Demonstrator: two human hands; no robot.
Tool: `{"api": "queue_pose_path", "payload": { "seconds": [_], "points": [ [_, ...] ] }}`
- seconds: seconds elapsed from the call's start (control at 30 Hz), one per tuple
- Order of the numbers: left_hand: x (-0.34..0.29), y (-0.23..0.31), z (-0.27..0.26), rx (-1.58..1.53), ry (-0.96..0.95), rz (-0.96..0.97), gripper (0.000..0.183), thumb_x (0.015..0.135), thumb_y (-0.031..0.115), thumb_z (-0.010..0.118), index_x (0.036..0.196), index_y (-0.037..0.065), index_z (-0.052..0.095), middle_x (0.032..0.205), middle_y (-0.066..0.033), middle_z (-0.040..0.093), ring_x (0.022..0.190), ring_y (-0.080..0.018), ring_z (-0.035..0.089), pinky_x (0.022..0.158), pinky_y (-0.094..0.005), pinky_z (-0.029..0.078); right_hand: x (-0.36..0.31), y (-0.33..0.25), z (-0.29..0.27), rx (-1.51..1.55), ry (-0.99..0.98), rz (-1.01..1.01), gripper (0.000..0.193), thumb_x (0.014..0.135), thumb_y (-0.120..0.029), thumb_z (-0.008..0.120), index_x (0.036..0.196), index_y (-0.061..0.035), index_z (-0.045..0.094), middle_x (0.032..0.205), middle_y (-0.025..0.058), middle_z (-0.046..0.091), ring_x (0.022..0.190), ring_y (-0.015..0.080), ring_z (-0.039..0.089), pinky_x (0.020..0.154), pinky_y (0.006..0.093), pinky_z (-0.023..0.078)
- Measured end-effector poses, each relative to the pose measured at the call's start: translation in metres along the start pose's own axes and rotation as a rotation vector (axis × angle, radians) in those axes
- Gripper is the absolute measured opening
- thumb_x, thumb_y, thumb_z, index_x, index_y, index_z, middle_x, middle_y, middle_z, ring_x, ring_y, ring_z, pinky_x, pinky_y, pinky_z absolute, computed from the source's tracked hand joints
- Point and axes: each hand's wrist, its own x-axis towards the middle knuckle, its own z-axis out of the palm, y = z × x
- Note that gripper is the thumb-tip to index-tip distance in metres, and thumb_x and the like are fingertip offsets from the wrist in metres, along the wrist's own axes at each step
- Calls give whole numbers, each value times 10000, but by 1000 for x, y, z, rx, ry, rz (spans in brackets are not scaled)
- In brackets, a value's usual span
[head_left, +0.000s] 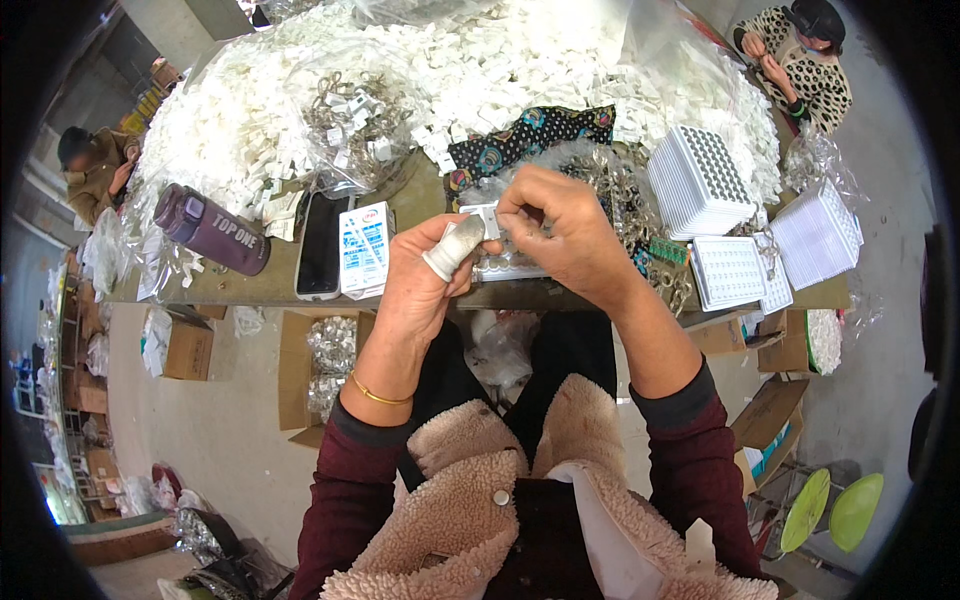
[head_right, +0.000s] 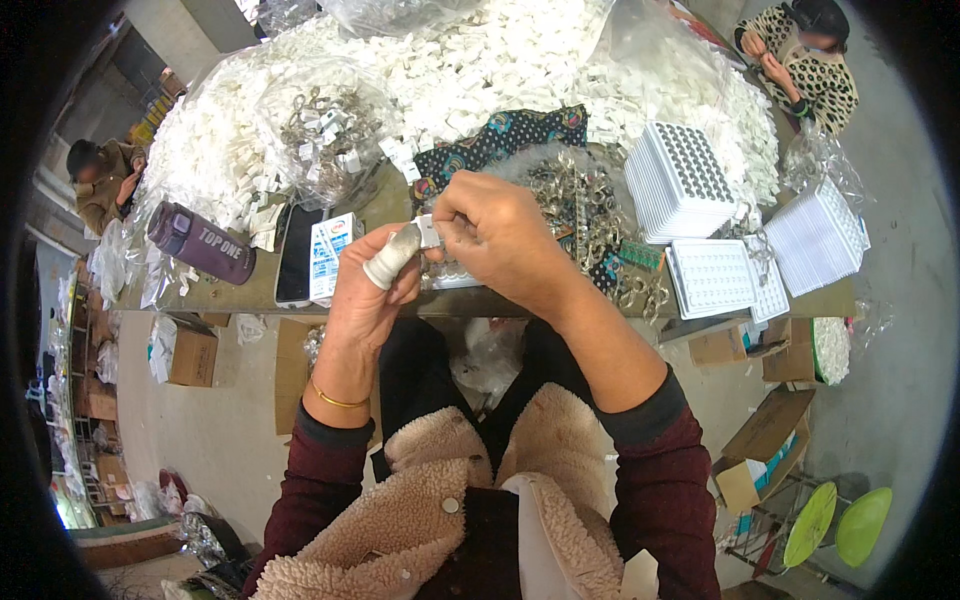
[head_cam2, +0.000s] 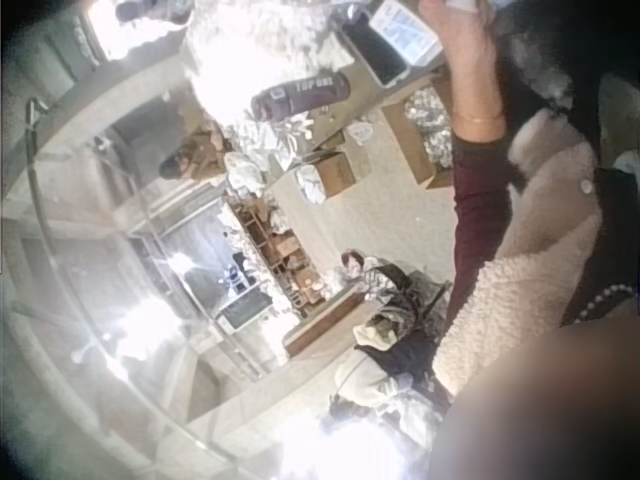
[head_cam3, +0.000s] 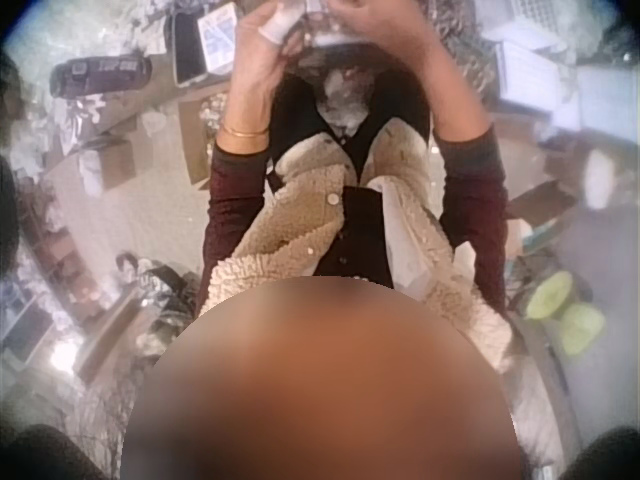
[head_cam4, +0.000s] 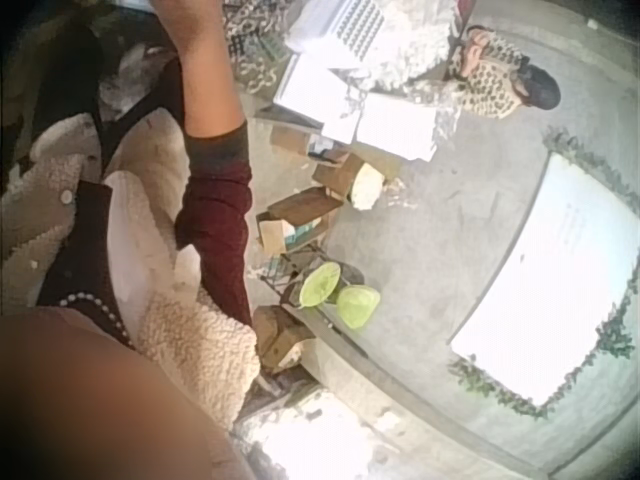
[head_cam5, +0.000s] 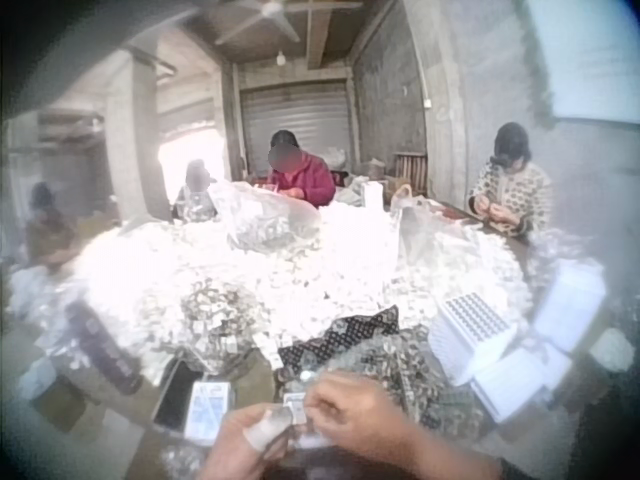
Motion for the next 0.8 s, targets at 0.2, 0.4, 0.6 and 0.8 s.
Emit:
{"api": "queue_pose_path", "payload": {
  "seconds": [0.2,0.4,0.6,0.8],
  "points": [
    [1,-3,0,28,15,29,199,928,161,704,1033,-8,699,834,-108,724,521,-16,449,462,-180,327,2,1,2,-57,-21,-28,50,797,15,647,792,15,597,735,97,565,686,240,587,621,333,460],
    [1,-4,2,434,99,215,210,887,163,736,1008,-7,716,837,-37,710,623,-26,521,552,-192,409,14,16,-19,322,78,112,65,830,-44,678,861,4,709,810,77,639,789,174,628,739,297,503],
    [2,-7,0,727,119,185,183,850,127,759,959,-11,709,761,-10,661,684,-42,533,600,-220,440,18,33,-2,-678,87,-282,157,777,-129,722,916,-56,706,965,82,647,965,284,581,852,411,442],
    [-1,-15,2,772,63,216,188,832,108,748,964,-19,704,759,-12,662,705,-52,543,620,-251,466,-5,16,7,-334,-76,-387,108,745,-125,714,801,-79,633,808,45,557,834,257,548,712,388,415]
  ]
}}
